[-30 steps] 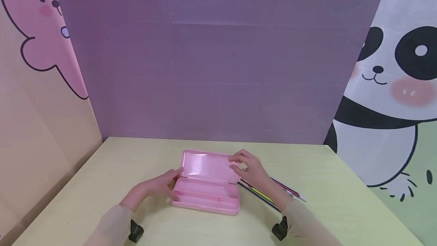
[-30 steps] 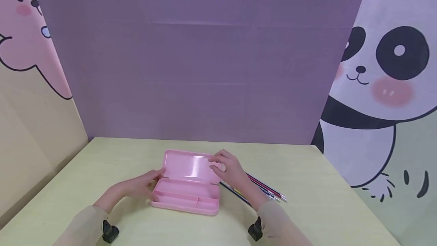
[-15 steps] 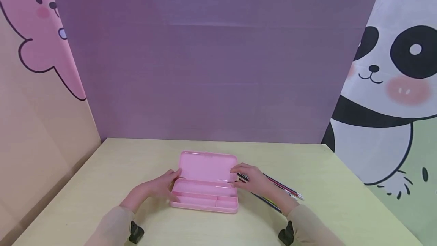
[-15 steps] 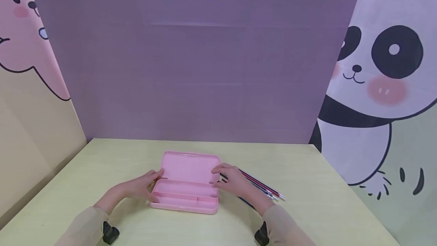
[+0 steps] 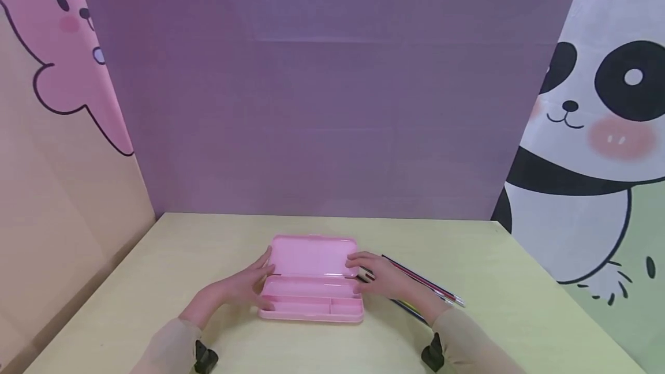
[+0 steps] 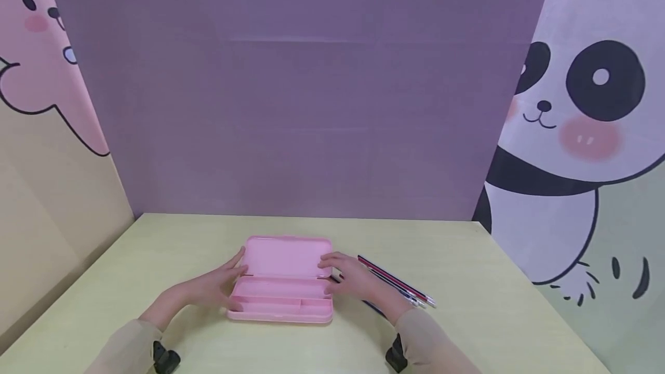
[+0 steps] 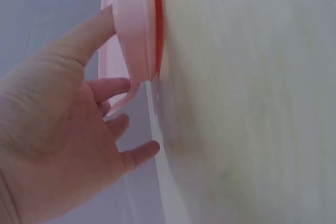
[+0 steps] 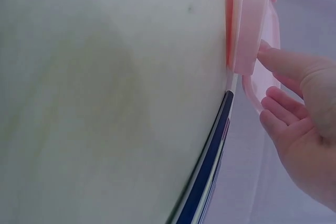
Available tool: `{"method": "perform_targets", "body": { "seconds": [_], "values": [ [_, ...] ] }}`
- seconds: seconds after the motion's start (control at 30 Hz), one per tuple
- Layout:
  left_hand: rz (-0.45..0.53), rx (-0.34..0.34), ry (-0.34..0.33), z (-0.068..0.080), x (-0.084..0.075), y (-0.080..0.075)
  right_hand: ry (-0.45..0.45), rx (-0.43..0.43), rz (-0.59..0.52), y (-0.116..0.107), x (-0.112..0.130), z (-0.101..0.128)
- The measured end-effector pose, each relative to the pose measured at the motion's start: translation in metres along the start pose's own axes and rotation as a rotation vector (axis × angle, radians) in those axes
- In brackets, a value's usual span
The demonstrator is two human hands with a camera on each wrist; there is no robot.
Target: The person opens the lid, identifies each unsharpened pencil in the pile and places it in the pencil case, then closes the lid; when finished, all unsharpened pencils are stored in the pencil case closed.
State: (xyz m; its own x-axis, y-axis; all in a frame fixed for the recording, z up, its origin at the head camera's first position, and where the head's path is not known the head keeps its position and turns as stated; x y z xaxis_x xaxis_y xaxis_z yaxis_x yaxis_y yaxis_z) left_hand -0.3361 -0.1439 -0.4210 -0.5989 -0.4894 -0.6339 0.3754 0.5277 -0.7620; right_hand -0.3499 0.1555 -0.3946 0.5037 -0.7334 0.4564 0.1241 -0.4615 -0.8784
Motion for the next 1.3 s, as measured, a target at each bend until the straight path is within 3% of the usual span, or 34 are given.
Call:
{"method": "perform_targets", "body": {
  "seconds": [0.37,0.7,0.87,1.3],
  "values": [
    [-0.043,-0.002,0.003,0.003,0.006,-0.007,0.027,0.036,0.009,0.002,-0.005,-0.006],
    [-0.086,-0.013,-0.011,0.001,0.007,-0.01,0.136,0.062,0.031,0.002,-0.007,-0.007],
    [-0.067,-0.018,-0.016,-0.001,0.008,-0.008,0.14,0.079,0.015,0.003,-0.007,-0.008],
    [0.003,-0.032,-0.107,0.004,0.011,-0.013,0.146,0.118,-0.034,0.005,-0.008,-0.013]
  ]
}}
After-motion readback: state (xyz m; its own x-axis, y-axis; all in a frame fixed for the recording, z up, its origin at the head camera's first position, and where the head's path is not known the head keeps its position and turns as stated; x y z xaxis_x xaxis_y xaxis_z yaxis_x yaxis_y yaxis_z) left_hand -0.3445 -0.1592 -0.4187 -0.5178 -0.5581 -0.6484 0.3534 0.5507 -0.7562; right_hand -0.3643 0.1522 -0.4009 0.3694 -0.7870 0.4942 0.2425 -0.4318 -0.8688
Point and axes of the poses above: each hand's wrist, its own z-axis away from the middle knuckle, its own y-axis out of the palm, x = y × z, the point moved 4 cm from there along -z, towards the middle knuckle, and after that the axes turned 14 degrees about y, right-handed, at the moved point
